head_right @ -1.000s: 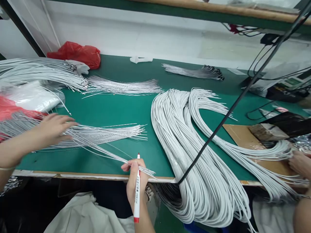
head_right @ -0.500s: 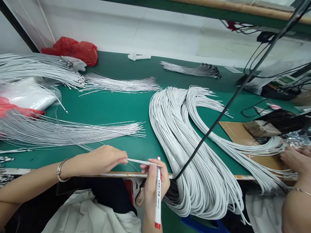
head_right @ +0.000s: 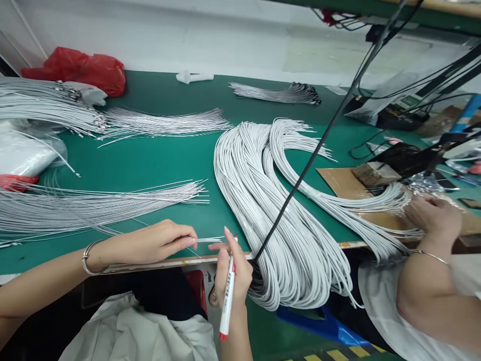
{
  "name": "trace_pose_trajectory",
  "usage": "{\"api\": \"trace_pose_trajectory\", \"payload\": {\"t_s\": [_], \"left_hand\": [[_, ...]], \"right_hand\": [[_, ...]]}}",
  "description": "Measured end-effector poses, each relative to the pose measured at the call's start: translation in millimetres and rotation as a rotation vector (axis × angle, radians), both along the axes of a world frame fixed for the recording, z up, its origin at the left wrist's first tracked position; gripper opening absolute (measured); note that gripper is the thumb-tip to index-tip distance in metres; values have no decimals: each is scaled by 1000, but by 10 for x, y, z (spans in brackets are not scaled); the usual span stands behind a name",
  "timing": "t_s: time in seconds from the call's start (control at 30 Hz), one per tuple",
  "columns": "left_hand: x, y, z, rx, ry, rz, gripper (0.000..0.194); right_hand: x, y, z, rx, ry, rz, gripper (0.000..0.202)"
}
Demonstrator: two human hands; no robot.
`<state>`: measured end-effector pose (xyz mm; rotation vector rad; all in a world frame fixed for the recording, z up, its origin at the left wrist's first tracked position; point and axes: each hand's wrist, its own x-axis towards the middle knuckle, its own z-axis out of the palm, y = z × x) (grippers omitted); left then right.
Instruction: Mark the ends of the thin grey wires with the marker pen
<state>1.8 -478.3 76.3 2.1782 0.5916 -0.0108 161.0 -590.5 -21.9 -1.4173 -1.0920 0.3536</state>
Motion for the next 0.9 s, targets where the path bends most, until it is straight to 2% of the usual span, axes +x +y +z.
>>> {"api": "trace_pose_trajectory", "payload": {"t_s": [0.13,0.27,0.33,0.43,0.57,0.67,0.77,0.83,0.9], "left_hand": [[46,16,40,6,-2,3,31],[104,-7,24,-11,-19,18,34],[121,-18,13,-17,-48,21,34],[139,-25,25,-8,-66,-17,32],[153,-30,68,83,-12,-95,24],[142,-53,57,249,13,-168,24],[129,-90,-4,408,-45,-221,30],[137,-108,-48,416,-71,-214,29],[161,-110,-71,341,-74,-174,25]], "right_hand": [[-51,-8,-47,48,-208,53,46],[-95,1,-36,37,-189,80,47],[-63,9,-13,21,-96,72,39],[29,33,31,-20,69,119,12],[137,70,92,-109,173,282,32],[184,81,124,-131,154,366,33],[211,81,151,-142,76,422,32],[222,82,167,-136,27,421,32],[230,84,174,-125,-14,403,31]]}}
